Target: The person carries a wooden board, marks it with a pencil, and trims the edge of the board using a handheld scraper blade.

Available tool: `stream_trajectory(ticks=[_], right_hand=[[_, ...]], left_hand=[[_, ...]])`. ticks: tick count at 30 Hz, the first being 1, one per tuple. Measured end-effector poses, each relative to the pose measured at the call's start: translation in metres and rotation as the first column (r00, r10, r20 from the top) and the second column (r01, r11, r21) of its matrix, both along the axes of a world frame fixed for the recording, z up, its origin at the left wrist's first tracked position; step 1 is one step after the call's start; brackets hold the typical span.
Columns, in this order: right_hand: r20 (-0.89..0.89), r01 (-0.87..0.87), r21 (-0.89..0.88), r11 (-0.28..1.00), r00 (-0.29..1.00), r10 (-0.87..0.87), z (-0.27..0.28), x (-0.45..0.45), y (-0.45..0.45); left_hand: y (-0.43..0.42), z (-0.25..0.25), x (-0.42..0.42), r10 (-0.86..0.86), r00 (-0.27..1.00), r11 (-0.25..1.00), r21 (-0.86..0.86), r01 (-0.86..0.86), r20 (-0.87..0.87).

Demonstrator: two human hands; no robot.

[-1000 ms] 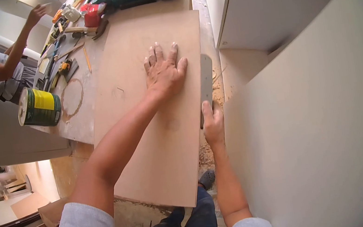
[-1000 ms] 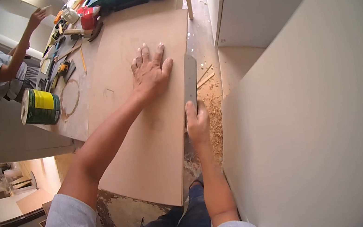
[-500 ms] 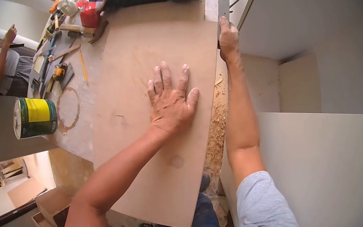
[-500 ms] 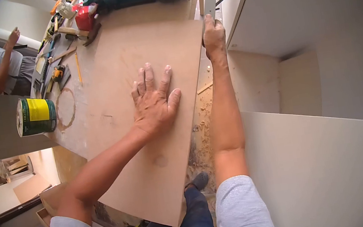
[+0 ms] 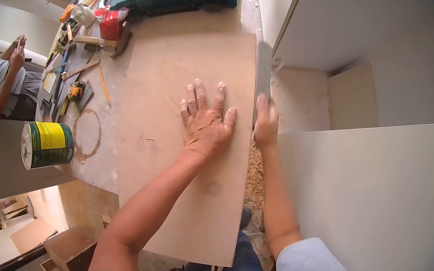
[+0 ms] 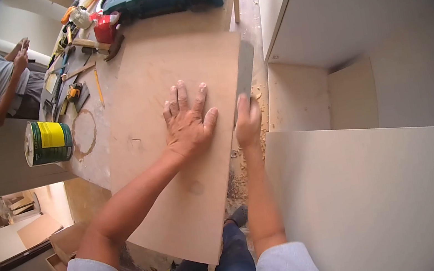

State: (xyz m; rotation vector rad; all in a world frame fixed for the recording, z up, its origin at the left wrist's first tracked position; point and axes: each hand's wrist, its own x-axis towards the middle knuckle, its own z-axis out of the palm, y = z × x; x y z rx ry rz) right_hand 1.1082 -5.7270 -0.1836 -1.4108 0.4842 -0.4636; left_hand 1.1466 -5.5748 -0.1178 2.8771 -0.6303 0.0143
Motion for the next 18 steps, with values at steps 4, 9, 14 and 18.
stream_trajectory(ticks=[4,9,14,18], right_hand=[[0.074,0.046,-0.14,0.989,0.997,-0.036,-0.002,0.105,-0.047],[0.074,-0.049,0.072,0.996,0.996,0.044,-0.003,0.178,-0.083],[-0.002,-0.095,-0.033,0.995,0.995,0.095,-0.021,0.037,-0.022],[0.002,-0.083,0.147,0.986,0.997,0.083,0.007,-0.082,0.032]], left_hand=[[0.0,-0.003,0.001,-0.008,1.0,1.0,-0.016,0.008,0.014],[0.0,-0.003,0.001,-0.003,1.0,1.0,0.022,0.002,0.008],[0.0,0.0,-0.001,-0.007,1.0,1.0,0.027,0.007,0.002],[-0.002,0.003,-0.001,-0.005,1.0,1.0,0.016,0.005,-0.012]])
